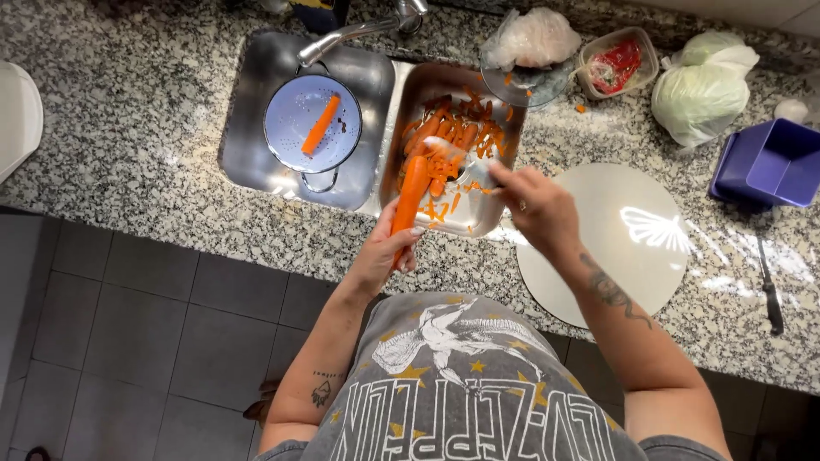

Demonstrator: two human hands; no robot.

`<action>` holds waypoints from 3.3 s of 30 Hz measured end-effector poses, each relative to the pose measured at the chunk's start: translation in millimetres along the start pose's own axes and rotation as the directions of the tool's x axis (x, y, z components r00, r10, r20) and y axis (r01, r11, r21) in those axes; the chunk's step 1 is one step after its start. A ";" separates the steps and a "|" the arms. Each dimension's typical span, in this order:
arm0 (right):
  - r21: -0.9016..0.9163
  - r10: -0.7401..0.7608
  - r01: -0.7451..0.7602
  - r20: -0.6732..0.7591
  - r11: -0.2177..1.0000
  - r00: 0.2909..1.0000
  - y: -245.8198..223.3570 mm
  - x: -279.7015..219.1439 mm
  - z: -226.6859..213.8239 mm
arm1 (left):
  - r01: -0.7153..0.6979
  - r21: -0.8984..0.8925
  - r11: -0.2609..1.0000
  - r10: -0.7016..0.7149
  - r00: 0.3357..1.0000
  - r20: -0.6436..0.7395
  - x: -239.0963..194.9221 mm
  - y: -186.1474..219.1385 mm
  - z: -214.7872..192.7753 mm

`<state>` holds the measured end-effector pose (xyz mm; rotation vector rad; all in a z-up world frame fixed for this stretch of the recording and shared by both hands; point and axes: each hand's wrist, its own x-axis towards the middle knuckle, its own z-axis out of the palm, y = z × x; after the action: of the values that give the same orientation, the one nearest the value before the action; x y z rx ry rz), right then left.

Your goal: The person peels several carrots using a knife over a kitchen sink. They hold each carrot in one hand and use the knife to remove the skin, letting the peels fall into the sink. After peeling, the carrots are placed into a colander in the adjacent sink basin.

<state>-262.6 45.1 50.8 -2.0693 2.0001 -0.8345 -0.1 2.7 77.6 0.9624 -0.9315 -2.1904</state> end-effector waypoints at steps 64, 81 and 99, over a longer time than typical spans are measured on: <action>0.118 0.254 -0.238 -0.149 0.964 0.956 21.6 3.9 19.3 | 0.045 0.017 0.999 -0.046 0.997 0.066 3.0 -8.3 -8.6; 0.755 -0.013 -0.097 0.139 0.648 0.990 -20.7 4.7 16.0 | -0.305 0.544 0.782 0.108 0.925 0.365 6.1 22.4 -8.3; 0.611 0.264 -0.264 0.093 0.746 0.960 -36.8 0.9 56.8 | -0.313 0.679 0.664 0.295 0.944 0.147 19.4 6.2 -7.7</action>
<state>-203.2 32.7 21.0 -1.3741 1.6422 -1.2191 -3.9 -17.7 71.0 0.9937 -1.8646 -1.5561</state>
